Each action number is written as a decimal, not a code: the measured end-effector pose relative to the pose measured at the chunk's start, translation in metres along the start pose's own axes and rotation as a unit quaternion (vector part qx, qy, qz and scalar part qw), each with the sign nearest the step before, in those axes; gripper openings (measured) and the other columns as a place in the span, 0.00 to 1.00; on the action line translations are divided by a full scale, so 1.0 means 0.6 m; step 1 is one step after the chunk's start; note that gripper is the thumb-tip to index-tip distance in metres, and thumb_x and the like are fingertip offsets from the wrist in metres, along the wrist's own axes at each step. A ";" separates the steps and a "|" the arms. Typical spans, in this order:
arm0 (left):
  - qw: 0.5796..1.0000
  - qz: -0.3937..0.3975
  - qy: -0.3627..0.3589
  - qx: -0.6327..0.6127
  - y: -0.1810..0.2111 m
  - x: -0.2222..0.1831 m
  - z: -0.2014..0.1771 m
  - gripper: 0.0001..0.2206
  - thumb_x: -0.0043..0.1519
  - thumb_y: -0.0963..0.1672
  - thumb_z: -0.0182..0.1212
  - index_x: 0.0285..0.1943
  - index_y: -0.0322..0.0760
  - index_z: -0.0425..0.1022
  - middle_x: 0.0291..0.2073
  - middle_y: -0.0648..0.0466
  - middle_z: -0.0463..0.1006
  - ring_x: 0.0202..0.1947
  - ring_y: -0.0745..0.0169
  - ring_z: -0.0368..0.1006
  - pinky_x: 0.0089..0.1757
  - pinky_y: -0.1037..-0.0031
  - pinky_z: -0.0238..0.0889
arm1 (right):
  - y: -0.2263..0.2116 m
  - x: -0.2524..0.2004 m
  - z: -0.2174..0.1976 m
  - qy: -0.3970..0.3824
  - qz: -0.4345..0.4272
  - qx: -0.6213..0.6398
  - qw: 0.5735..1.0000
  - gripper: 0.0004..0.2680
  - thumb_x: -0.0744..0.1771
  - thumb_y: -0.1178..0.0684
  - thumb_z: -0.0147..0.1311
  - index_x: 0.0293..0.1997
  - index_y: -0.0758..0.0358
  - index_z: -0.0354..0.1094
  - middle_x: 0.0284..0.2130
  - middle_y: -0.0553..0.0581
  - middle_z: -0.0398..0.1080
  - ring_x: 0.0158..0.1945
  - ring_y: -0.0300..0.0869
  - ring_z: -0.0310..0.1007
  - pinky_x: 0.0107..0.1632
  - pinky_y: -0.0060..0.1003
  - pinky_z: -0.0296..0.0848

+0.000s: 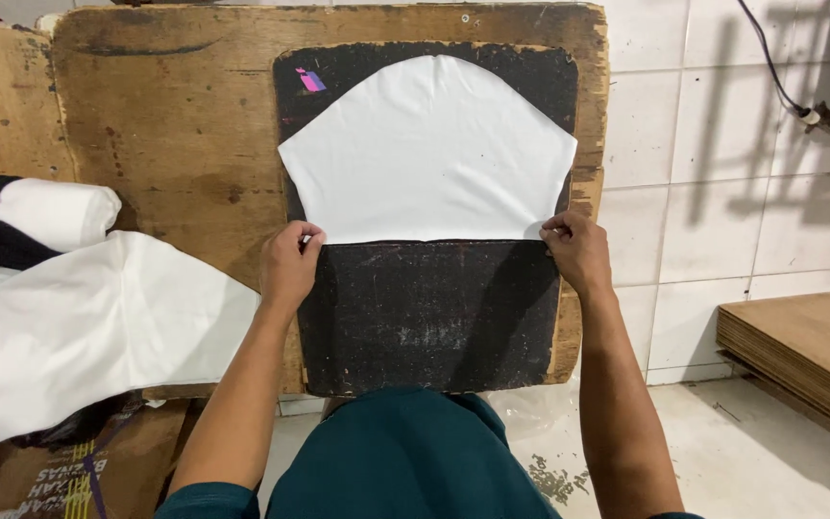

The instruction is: Aligning and smoothing white fabric pieces onto a printing board.

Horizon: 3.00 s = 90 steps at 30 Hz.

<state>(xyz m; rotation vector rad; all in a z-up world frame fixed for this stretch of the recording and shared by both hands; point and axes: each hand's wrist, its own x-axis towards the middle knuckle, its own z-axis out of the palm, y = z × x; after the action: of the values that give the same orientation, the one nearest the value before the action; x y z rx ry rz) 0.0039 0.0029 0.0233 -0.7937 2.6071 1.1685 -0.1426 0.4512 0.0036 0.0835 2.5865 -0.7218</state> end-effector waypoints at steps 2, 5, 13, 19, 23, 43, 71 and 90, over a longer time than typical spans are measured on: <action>1.000 0.009 0.002 0.005 -0.009 0.003 0.001 0.03 0.63 0.43 0.66 0.43 0.42 0.81 0.38 0.46 0.84 0.40 0.43 0.79 0.42 0.57 0.71 | -0.021 -0.009 -0.009 -0.002 -0.003 -0.006 1.000 0.07 0.63 0.52 0.64 0.43 0.52 0.80 0.33 0.59 0.76 0.42 0.53 0.78 0.46 0.48 0.73; 0.999 0.033 0.009 -0.039 -0.010 0.004 0.002 0.03 0.63 0.40 0.65 0.42 0.34 0.80 0.38 0.39 0.82 0.42 0.33 0.78 0.42 0.53 0.71 | -0.011 0.000 -0.003 -0.006 -0.016 -0.001 1.000 0.07 0.64 0.54 0.63 0.43 0.55 0.80 0.34 0.64 0.77 0.43 0.60 0.77 0.46 0.52 0.73; 1.000 -0.004 0.000 -0.014 -0.005 -0.001 -0.004 0.04 0.62 0.44 0.66 0.43 0.43 0.81 0.37 0.47 0.84 0.42 0.41 0.79 0.44 0.55 0.72 | 0.035 0.010 0.008 -0.022 -0.030 -0.032 0.999 0.07 0.64 0.50 0.65 0.44 0.50 0.80 0.33 0.56 0.76 0.40 0.50 0.77 0.46 0.46 0.73; 0.997 0.023 0.037 0.065 -0.010 -0.006 0.008 0.04 0.62 0.47 0.66 0.42 0.49 0.78 0.36 0.52 0.81 0.40 0.50 0.79 0.41 0.62 0.73 | -0.019 -0.006 -0.027 -0.035 -0.035 -0.133 0.990 0.05 0.63 0.49 0.63 0.39 0.49 0.80 0.33 0.58 0.77 0.41 0.56 0.79 0.46 0.50 0.76; 0.955 0.173 0.115 0.210 0.047 0.006 0.019 0.07 0.59 0.48 0.67 0.42 0.47 0.76 0.40 0.56 0.69 0.45 0.51 0.71 0.42 0.61 0.68 | -0.081 0.022 -0.032 -0.023 -0.132 -0.163 0.978 0.07 0.64 0.50 0.63 0.39 0.61 0.79 0.32 0.67 0.73 0.41 0.65 0.77 0.44 0.57 0.75; 0.894 0.326 -0.120 0.282 0.085 -0.043 0.080 0.31 0.66 0.60 0.45 0.78 0.54 0.57 0.79 0.50 0.49 0.77 0.36 0.40 0.69 0.43 0.34 | -0.167 -0.036 0.056 -0.064 -0.443 -0.257 0.857 0.25 0.67 0.29 0.44 0.71 0.44 0.59 0.75 0.59 0.49 0.77 0.58 0.44 0.75 0.63 0.37; 0.920 0.295 -0.073 0.246 0.035 0.036 0.124 0.37 0.64 0.65 0.39 0.81 0.56 0.48 0.81 0.57 0.41 0.79 0.41 0.34 0.70 0.44 0.28 | -0.364 0.246 0.064 0.003 -0.407 -0.283 0.869 0.28 0.69 0.27 0.32 0.79 0.43 0.42 0.79 0.56 0.36 0.81 0.54 0.30 0.78 0.61 0.27; 0.965 0.103 0.073 0.228 0.063 -0.007 0.082 0.37 0.69 0.59 0.42 0.83 0.40 0.40 0.80 0.39 0.35 0.79 0.37 0.27 0.69 0.39 0.17 | -0.279 0.027 0.137 0.094 -0.298 -0.292 0.904 0.25 0.71 0.33 0.36 0.79 0.44 0.48 0.78 0.65 0.40 0.80 0.62 0.33 0.74 0.69 0.34</action>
<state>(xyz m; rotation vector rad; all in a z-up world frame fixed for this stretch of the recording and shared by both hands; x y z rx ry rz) -0.0157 0.0617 0.0157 -0.5380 2.9666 0.5171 -0.1530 0.2644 0.0139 -0.8961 2.9133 -0.0833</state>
